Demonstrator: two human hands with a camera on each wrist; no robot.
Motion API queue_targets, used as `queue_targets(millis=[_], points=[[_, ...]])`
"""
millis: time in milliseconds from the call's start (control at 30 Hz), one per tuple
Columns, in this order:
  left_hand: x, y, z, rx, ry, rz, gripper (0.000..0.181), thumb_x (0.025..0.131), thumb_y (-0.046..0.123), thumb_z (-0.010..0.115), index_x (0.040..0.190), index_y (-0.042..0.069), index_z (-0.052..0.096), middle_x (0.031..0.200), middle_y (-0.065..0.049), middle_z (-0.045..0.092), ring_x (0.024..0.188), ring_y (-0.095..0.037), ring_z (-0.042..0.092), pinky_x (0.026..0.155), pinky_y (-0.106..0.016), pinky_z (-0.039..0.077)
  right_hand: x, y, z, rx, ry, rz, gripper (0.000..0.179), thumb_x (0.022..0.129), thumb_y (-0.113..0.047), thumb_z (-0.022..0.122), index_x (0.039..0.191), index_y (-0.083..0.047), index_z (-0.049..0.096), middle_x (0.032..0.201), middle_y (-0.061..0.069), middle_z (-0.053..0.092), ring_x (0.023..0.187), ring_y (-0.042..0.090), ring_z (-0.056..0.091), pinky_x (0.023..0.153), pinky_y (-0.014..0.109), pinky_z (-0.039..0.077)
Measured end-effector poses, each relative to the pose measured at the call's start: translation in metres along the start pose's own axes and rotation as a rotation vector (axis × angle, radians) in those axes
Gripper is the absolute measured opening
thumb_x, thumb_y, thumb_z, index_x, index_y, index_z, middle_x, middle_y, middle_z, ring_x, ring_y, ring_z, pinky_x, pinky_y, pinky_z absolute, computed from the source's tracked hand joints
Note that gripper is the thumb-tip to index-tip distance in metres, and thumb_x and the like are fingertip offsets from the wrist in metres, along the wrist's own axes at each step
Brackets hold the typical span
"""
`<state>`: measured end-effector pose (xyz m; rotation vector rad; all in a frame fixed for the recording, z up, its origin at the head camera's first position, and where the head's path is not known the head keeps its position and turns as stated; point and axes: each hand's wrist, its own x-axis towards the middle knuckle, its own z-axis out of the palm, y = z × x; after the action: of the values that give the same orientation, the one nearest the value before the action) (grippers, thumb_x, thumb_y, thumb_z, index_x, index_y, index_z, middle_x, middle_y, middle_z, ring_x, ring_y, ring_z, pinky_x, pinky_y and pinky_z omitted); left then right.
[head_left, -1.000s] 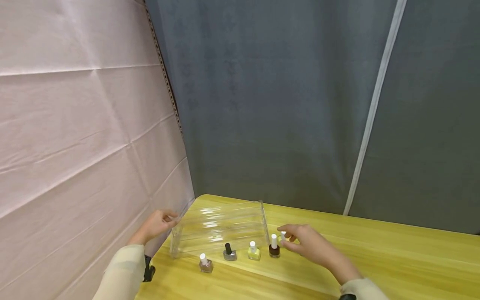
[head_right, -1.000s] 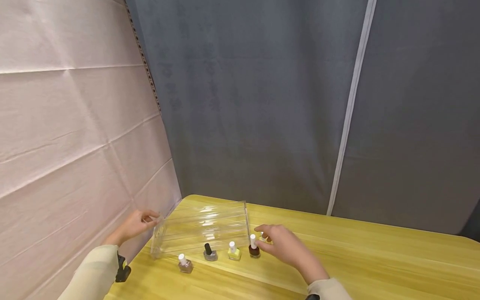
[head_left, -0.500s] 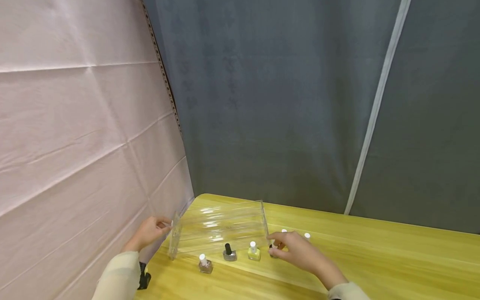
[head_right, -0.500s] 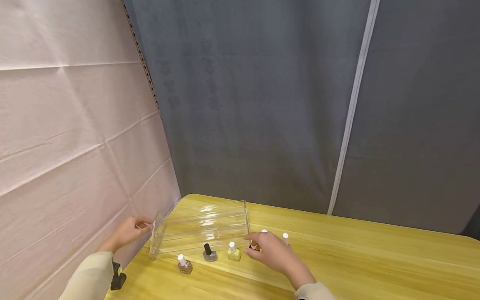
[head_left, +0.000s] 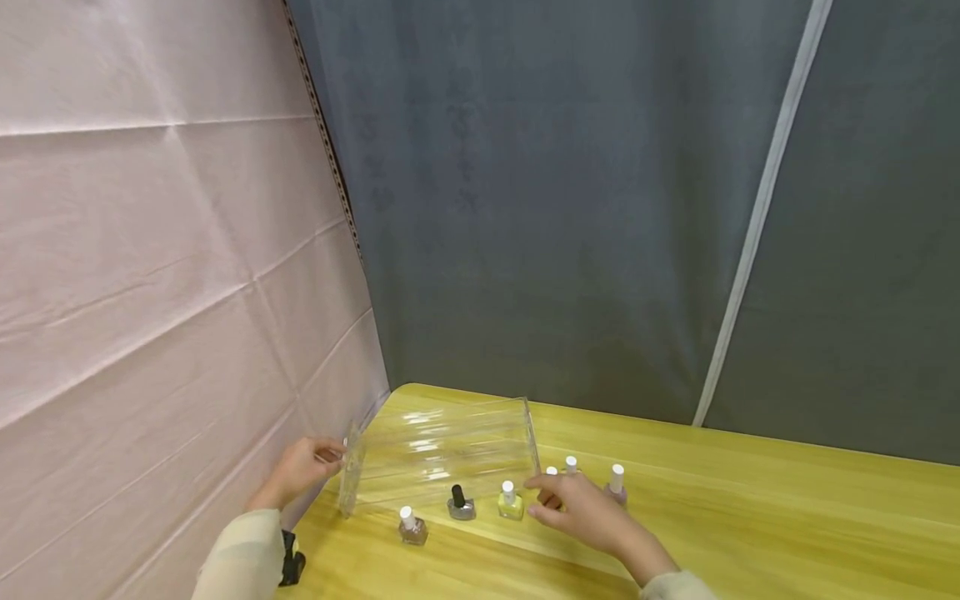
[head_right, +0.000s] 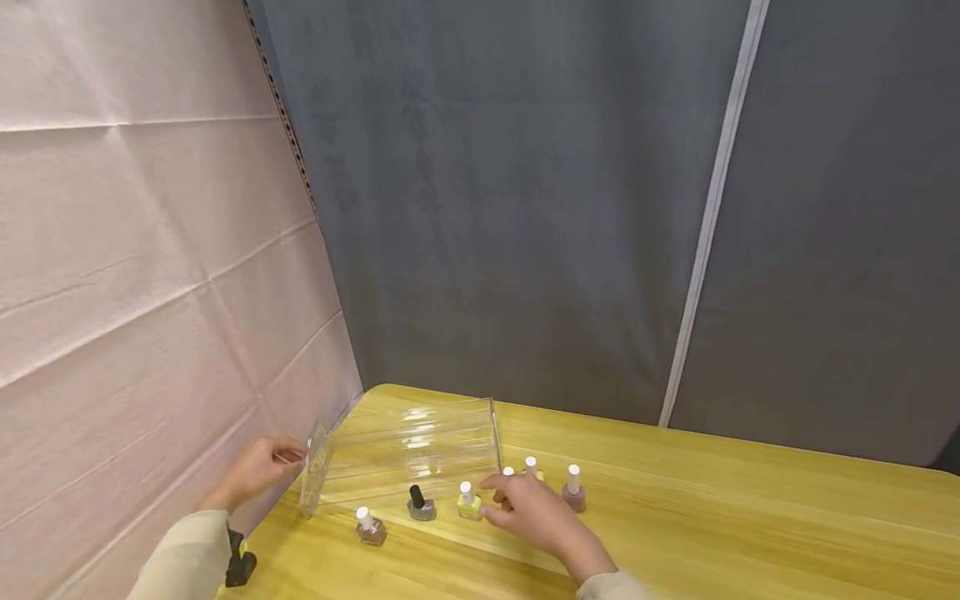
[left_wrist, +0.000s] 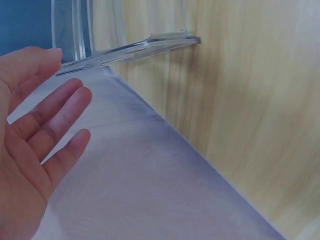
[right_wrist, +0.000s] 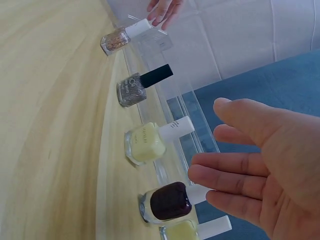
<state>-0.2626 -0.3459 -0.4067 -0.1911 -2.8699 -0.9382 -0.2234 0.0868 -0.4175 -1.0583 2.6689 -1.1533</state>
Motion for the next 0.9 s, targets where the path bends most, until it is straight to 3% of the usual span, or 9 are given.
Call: queue_targets(millis=[333,900], points=[[-0.001,-0.002,0.009,-0.033,0.009,-0.006,0.021,0.076,-0.004,0.068,0.097,-0.005,0.068,0.085,-0.012,0.066,0.074,-0.022,0.061,0.064,-0.032,0.052,0.006,0.006,0.011,0.019,0.031,-0.026,0.034,0.090,-0.025,0.060,0.115,-0.002,0.063,0.100,0.008,0.066,0.080,0.008,0.061,0.069,0.024,0.050],[-0.001,-0.012,0.020,-0.056,0.049,-0.025,0.024,0.074,-0.010,0.067,0.097,-0.005,0.069,0.081,-0.007,0.064,0.075,-0.023,0.062,0.063,-0.031,0.053,0.012,0.016,0.027,0.020,0.055,0.036,0.032,0.088,-0.021,0.062,0.114,-0.003,0.063,0.105,0.008,0.065,0.084,0.013,0.061,0.071,0.027,0.051]])
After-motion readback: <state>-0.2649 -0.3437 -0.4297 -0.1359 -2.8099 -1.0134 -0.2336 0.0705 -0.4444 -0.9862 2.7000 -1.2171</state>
